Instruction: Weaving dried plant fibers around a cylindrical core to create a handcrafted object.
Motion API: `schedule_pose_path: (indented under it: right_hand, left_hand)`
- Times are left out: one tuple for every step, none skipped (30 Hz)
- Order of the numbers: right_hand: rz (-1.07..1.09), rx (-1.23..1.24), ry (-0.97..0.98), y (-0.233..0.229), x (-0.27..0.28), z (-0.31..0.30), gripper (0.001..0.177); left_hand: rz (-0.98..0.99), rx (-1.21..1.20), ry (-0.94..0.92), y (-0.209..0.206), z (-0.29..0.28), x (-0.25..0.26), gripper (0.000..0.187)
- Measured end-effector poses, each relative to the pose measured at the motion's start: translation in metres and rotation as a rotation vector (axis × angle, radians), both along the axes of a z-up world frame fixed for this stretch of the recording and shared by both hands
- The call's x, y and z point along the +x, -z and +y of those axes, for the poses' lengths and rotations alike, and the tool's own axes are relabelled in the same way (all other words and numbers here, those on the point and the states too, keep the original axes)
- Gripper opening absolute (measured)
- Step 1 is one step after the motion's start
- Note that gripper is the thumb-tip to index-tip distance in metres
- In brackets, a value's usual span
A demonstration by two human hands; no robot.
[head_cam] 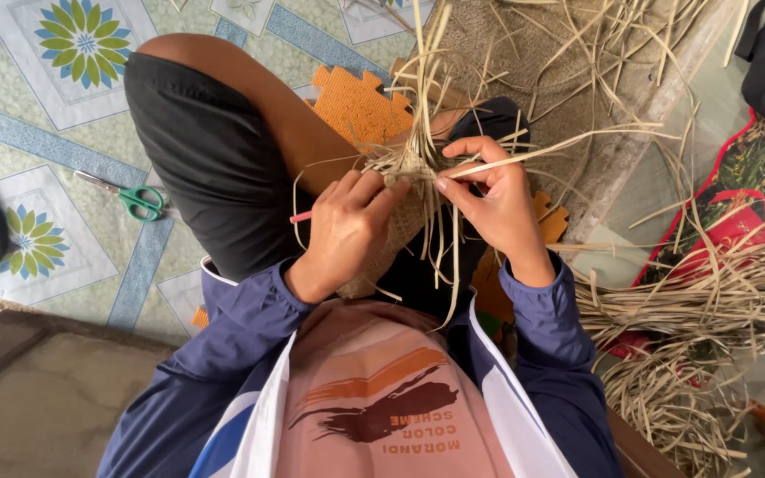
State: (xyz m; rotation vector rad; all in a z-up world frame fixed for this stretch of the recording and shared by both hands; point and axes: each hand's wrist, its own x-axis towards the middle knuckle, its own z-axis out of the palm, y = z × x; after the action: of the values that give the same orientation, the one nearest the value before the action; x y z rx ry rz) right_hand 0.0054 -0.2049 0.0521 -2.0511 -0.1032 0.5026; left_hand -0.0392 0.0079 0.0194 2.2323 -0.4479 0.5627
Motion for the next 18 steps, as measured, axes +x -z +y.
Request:
schedule_pose_path:
  right_hand:
    - [-0.004, 0.002, -0.004, 0.0, 0.001, 0.0, 0.033]
    - [0.001, 0.007, -0.001, 0.0, 0.001, 0.0, 0.033]
    - [0.007, 0.013, 0.002, 0.0, 0.001, 0.0, 0.034]
    - [0.006, 0.016, -0.003, 0.0, 0.001, 0.002, 0.034]
    - [0.006, 0.016, -0.003, -0.002, 0.001, 0.003, 0.033]
    - [0.007, 0.016, -0.004, -0.002, 0.001, 0.003, 0.033]
    - [0.011, 0.013, -0.004, -0.002, 0.0, 0.003, 0.033]
    - [0.014, 0.023, 0.0, 0.0, -0.001, 0.003, 0.034]
    - [0.01, 0.033, 0.002, 0.001, 0.001, 0.003, 0.034]
    - [0.009, 0.03, 0.0, 0.001, 0.001, 0.004, 0.034]
    - [0.006, 0.003, -0.006, 0.002, 0.0, 0.005, 0.034]
    - [0.003, -0.024, -0.013, 0.002, 0.0, 0.005, 0.033]
    - [0.002, -0.025, -0.013, 0.002, 0.0, 0.007, 0.033]
    - [-0.002, -0.051, -0.016, 0.003, 0.0, 0.008, 0.033]
    - [-0.001, -0.079, -0.018, 0.003, -0.002, 0.009, 0.032]
    - [0.003, -0.081, -0.017, 0.003, -0.003, 0.009, 0.032]
    - [0.001, -0.095, -0.017, 0.002, -0.002, 0.01, 0.031]
    - [-0.002, -0.11, -0.018, 0.002, -0.001, 0.01, 0.031]
  left_hand:
    - [-0.004, 0.002, -0.004, 0.002, 0.001, 0.0, 0.02]
    - [-0.018, -0.035, 0.015, 0.004, 0.001, 0.001, 0.02]
    - [-0.031, -0.071, 0.034, 0.006, 0.003, 0.0, 0.021]
    - [-0.033, -0.069, 0.029, 0.003, 0.003, -0.001, 0.021]
    - [-0.039, -0.092, 0.028, 0.001, 0.003, -0.001, 0.022]
    - [-0.044, -0.115, 0.027, -0.001, 0.002, -0.001, 0.023]
    - [-0.039, -0.118, 0.027, -0.002, 0.003, -0.001, 0.023]
    - [-0.036, -0.095, 0.03, -0.002, 0.004, 0.0, 0.022]
    - [-0.039, -0.07, 0.032, -0.003, 0.005, 0.002, 0.021]
    - [-0.041, -0.073, 0.03, -0.003, 0.005, 0.003, 0.021]
    - [-0.072, -0.014, 0.027, -0.004, 0.006, 0.004, 0.019]
    - [-0.102, 0.044, 0.024, -0.004, 0.006, 0.004, 0.017]
    - [-0.103, 0.043, 0.024, -0.006, 0.005, 0.004, 0.017]
    - [-0.128, 0.098, -0.002, -0.007, 0.004, 0.005, 0.014]
    - [-0.147, 0.152, -0.025, -0.008, 0.002, 0.003, 0.014]
    - [-0.144, 0.15, -0.024, -0.006, 0.002, 0.003, 0.014]
    - [-0.148, 0.144, -0.007, -0.003, 0.002, 0.004, 0.014]
    - [-0.151, 0.139, 0.01, 0.0, 0.002, 0.006, 0.013]
